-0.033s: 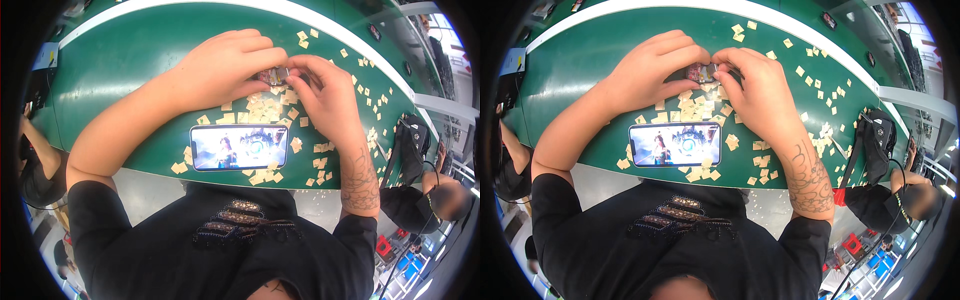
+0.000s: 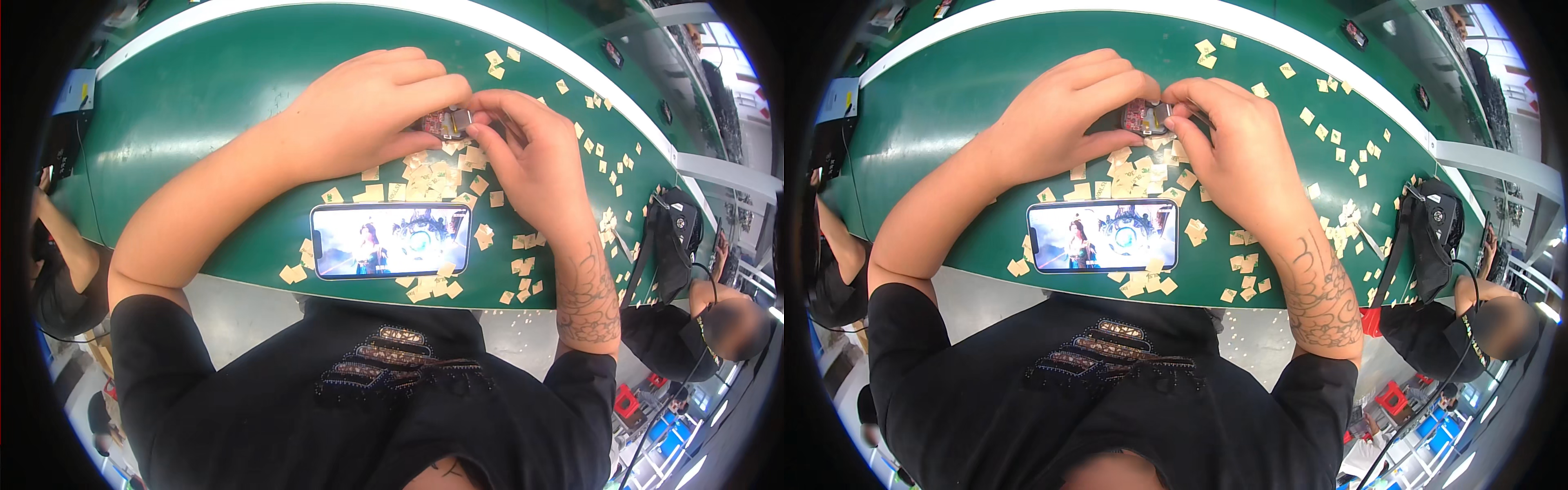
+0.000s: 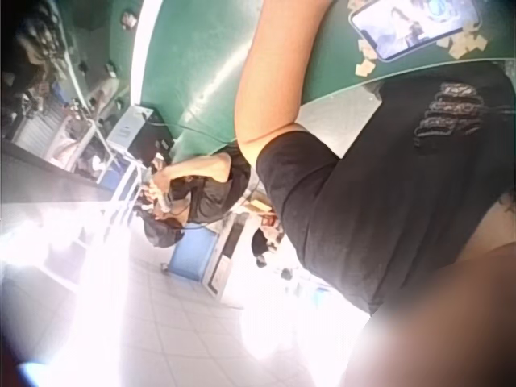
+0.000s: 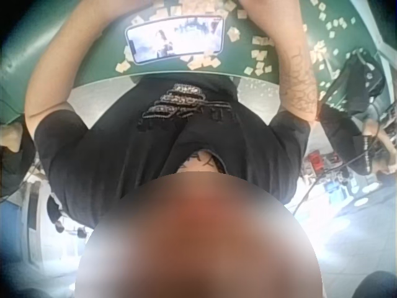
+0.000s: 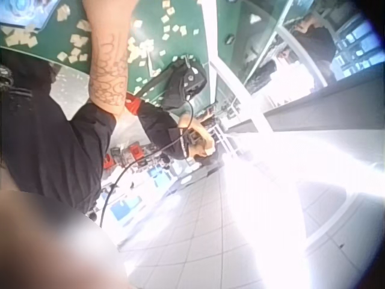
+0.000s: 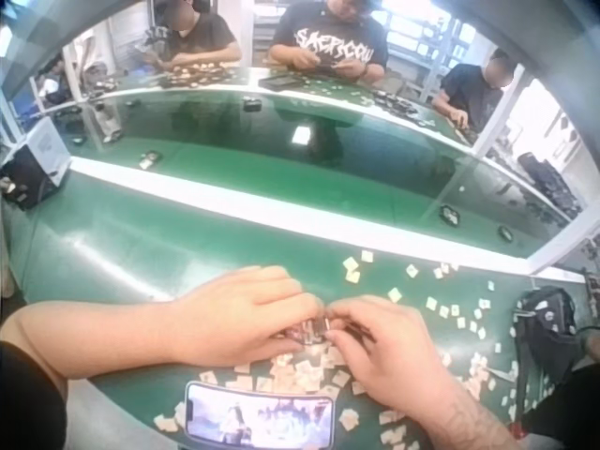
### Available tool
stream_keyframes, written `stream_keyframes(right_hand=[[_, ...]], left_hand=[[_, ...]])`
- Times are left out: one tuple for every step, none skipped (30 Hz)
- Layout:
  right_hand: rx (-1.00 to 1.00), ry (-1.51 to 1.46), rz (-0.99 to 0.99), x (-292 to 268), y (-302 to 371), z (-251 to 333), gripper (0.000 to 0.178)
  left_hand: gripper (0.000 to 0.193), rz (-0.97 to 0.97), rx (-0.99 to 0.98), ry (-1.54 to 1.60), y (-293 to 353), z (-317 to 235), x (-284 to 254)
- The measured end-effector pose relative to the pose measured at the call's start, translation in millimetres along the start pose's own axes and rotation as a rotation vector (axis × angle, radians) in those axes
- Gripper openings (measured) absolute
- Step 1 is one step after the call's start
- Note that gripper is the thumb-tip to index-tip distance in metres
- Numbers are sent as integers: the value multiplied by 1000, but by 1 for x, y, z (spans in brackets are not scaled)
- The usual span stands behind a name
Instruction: The person is seen assembling small electronic components on a green conveyor belt in a factory setting.
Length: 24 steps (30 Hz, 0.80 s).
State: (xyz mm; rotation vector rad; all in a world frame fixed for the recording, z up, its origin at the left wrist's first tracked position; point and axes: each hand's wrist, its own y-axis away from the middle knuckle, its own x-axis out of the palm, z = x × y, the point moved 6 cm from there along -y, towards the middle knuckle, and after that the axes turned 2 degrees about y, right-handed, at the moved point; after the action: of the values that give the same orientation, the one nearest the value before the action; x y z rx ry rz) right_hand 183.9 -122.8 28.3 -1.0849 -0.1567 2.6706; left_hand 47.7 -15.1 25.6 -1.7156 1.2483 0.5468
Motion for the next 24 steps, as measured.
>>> stream_keyframes(right_hand=[[-23,0,-10,1,0,1,19],[-46,-1,-20,1,-1,2,19],[-49,0,-21,1,-3,3,19],[-51,41,-11,1,-5,6,19],[-52,81,-2,2,-5,7,19],[-52,80,-1,3,-5,7,19],[-40,69,-11,3,-4,7,18],[-29,58,-20,3,-3,6,18],[-29,57,-19,4,-3,4,18],[-11,30,-21,5,-3,0,18],[6,4,-23,6,-2,-4,18],[7,4,-22,6,-2,-5,18],[8,-6,-29,6,-2,-5,17],[10,-16,-35,6,-1,-6,17],[10,-14,-35,8,-1,-7,17],[-17,-33,-56,8,-1,-9,17],[-45,-51,-76,7,-1,-9,17],[-46,-55,-76,7,-1,-8,17],[-6,-50,-62,8,0,-7,17],[34,-46,-48,8,0,-7,18],[34,-46,-46,9,0,-4,18],[46,-25,-50,10,1,-3,18],[58,-4,-53,11,1,-2,19],[59,-4,-51,12,1,-3,19]], left_hand=[[46,-17,-14,16,-1,1,-1],[46,-18,-13,13,-1,1,-1],[48,-23,-17,18,-2,1,-2],[50,-27,-23,26,-1,1,-2],[50,-26,-24,26,-1,1,-2],[50,-30,-17,17,0,1,-2],[49,-34,-10,8,0,0,-2],[49,-34,-11,7,0,0,-2],[46,-32,-21,14,0,1,-2],[43,-31,-29,22,-1,1,-2],[43,-31,-30,22,0,1,-1],[43,-36,-28,18,0,1,-1],[43,-41,-25,14,0,1,-1],[43,-42,-24,15,1,1,-2],[46,-48,-20,11,1,0,-2],[50,-50,-19,3,1,-1,-3],[50,-48,-20,1,0,-2,-3],[50,-48,-25,0,0,-2,-4],[51,-52,-28,2,0,-3,-4],[51,-54,-30,2,1,-3,-4],[51,-47,-47,-9,2,-3,-4],[52,-39,-64,-20,3,-2,-3],[52,-40,-65,-18,3,-2,-2],[52,-58,-53,-18,3,-3,-2]])
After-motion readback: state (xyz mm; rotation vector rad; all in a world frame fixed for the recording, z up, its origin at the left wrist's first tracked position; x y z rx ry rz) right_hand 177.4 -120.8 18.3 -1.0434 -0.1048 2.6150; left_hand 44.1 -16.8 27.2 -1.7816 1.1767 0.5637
